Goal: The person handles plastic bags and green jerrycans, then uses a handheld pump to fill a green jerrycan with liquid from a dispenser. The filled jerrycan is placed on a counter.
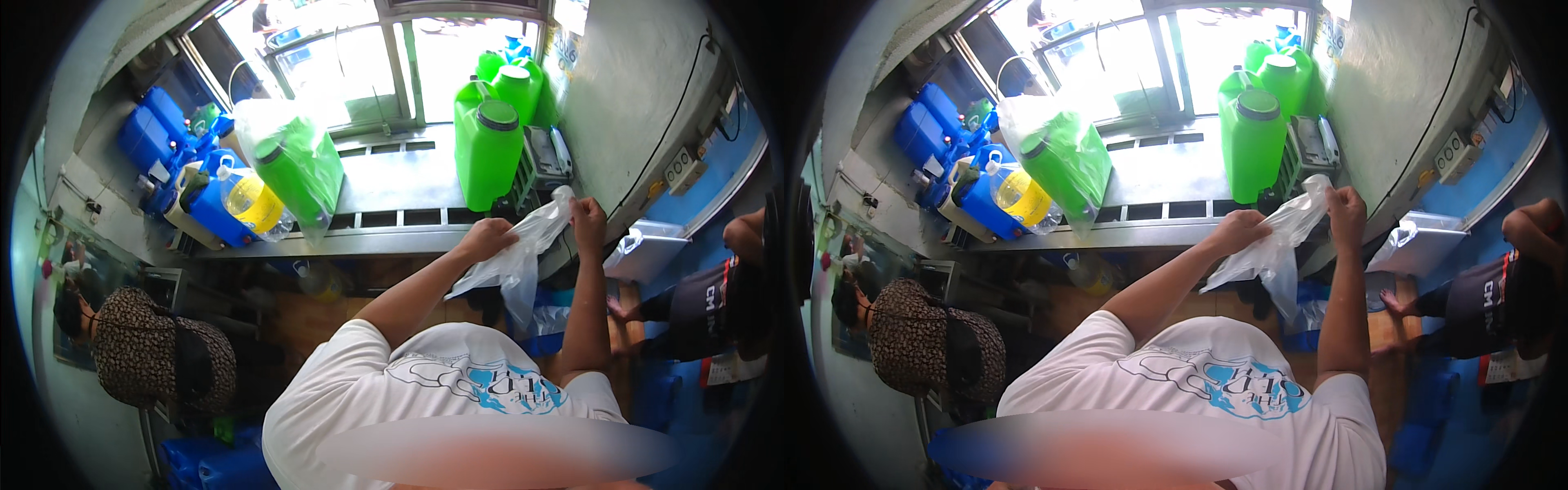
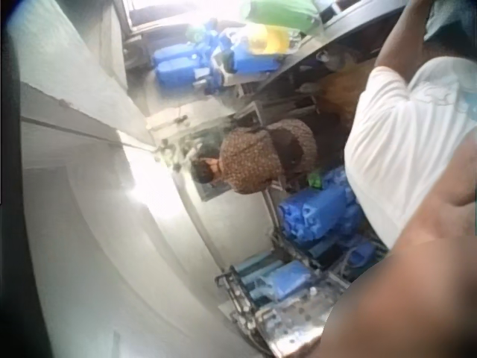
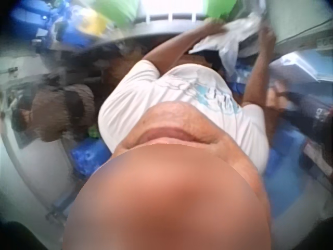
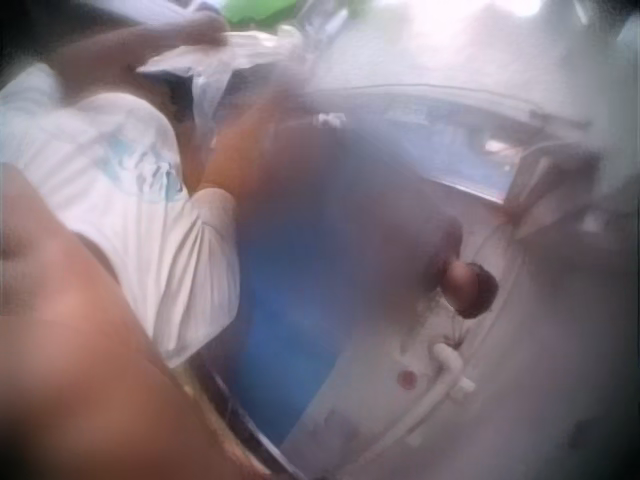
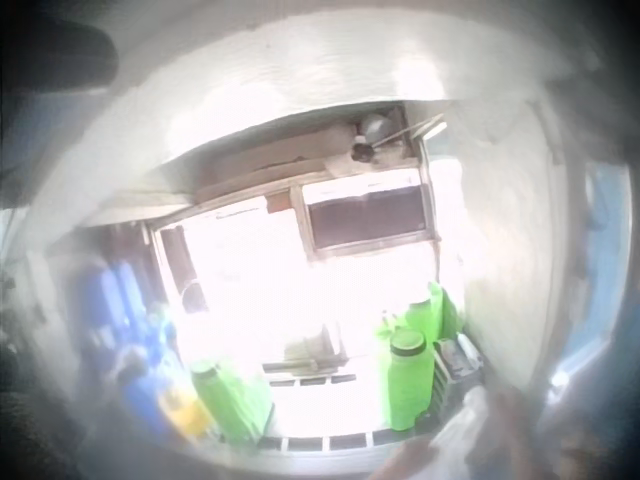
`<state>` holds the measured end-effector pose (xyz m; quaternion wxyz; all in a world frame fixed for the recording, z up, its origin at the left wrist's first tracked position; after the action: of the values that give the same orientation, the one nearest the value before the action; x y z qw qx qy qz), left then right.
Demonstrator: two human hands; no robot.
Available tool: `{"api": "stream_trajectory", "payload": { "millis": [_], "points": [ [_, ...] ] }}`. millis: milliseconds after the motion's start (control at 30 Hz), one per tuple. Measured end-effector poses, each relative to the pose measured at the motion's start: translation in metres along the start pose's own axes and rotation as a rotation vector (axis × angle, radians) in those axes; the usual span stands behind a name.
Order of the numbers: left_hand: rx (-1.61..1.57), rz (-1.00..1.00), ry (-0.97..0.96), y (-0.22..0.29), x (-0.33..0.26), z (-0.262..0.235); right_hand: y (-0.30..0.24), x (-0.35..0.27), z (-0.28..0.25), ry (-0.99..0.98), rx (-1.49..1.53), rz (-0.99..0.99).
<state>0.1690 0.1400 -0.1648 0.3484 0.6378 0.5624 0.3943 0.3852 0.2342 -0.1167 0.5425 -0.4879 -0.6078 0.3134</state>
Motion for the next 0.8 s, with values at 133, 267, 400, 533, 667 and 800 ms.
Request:
{"api": "stream_trajectory", "payload": {
  "millis": [133, 267, 400, 533, 667, 800],
  "points": [
    [0.008, -0.104, -0.077, -0.019, -0.001, -0.019, -0.002, -0.004, -0.005, -0.082, -0.096, -0.067],
    [-0.094, -0.187, -0.001, -0.023, -0.006, -0.025, -0.024, -0.043, 0.001, 0.013, -0.35, -0.315],
    [-0.314, -0.315, -0.035, -0.022, -0.014, -0.009, -0.016, -0.099, 0.047, -0.527, -0.361, -0.136],
    [-0.542, -0.146, -0.198, -0.017, -0.011, 0.007, 0.009, -0.105, 0.064, -0.514, -0.031, 0.1],
    [-0.429, -0.325, -0.117, -0.043, -0.008, -0.009, 0.039, -0.097, 0.062, -0.572, 0.085, 0.174],
    [-0.726, -0.3, -0.141, -0.056, -0.014, -0.037, 0.058, -0.09, 0.055, -0.542, 0.135, 0.242]
  ]
}}
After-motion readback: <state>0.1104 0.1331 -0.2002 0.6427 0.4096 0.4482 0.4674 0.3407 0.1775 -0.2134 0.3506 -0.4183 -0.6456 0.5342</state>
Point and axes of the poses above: each hand's wrist, its own x-axis towards the middle knuckle, its own z-axis out of the palm, y = z × x, the point moved 5 cm from there along x, towards the middle knuckle, and after that the axes turned 2 degrees about z, right-handed, at the moved point
